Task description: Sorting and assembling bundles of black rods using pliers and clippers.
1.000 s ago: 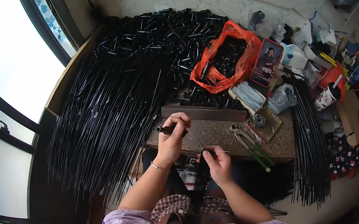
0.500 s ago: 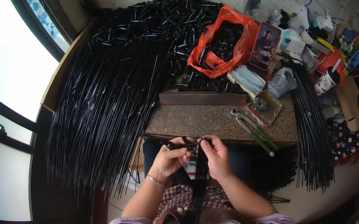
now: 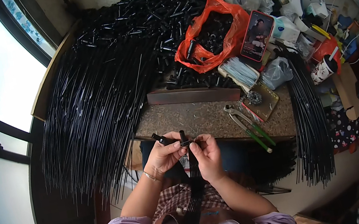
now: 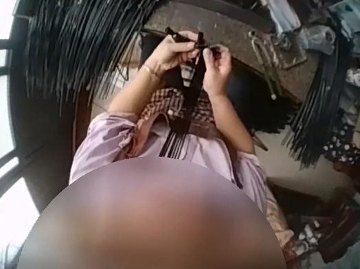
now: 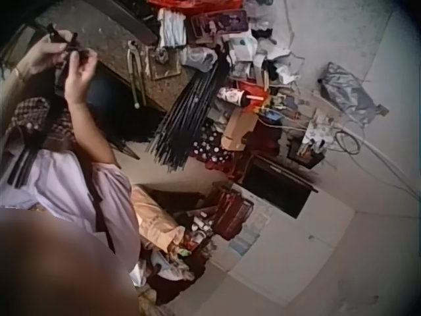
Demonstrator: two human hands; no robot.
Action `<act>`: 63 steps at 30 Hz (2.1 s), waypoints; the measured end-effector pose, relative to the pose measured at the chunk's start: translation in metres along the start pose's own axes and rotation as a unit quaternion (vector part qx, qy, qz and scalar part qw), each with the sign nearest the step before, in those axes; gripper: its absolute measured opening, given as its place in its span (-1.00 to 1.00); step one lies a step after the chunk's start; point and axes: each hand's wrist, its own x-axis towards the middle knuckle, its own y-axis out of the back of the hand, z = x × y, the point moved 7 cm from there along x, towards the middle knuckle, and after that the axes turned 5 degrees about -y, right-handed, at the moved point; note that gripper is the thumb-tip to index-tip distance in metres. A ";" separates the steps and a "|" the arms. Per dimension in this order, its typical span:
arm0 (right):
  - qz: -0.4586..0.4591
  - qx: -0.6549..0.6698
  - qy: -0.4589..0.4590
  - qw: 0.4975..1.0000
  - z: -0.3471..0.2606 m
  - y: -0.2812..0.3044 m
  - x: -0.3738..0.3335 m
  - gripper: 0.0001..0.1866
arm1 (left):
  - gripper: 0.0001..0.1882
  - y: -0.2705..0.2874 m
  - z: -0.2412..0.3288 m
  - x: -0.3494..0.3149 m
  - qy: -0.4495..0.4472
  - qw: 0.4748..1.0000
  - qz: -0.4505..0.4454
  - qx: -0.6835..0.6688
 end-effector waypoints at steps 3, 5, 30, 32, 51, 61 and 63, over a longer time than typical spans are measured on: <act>0.001 0.006 -0.009 1.000 0.006 0.005 0.003 -0.81 | -0.72 -0.004 0.005 0.001 -0.037 0.995 0.024 0.087; 0.002 0.010 -0.010 1.000 0.003 0.003 0.003 -0.81 | -0.71 -0.002 0.005 0.002 -0.031 0.996 0.032 0.072; 0.006 0.054 -0.030 0.998 0.004 0.005 0.003 -0.83 | -0.66 -0.012 0.004 -0.002 -0.045 0.992 0.078 0.084; 0.007 0.057 -0.030 0.998 0.002 0.004 0.001 -0.83 | -0.65 -0.017 0.005 -0.003 -0.047 0.992 0.074 0.096; 0.071 -0.057 0.042 0.995 0.003 0.013 -0.013 -0.83 | -0.84 -0.046 0.020 -0.024 -0.264 0.852 0.063 0.448; -0.051 0.084 -0.100 0.990 0.016 0.007 -0.003 -0.86 | -0.71 -0.015 0.003 -0.014 -0.078 0.978 0.070 0.179; -0.047 0.055 -0.079 0.994 0.020 0.010 -0.003 -0.86 | -0.72 -0.019 0.004 -0.014 -0.085 0.978 0.059 0.183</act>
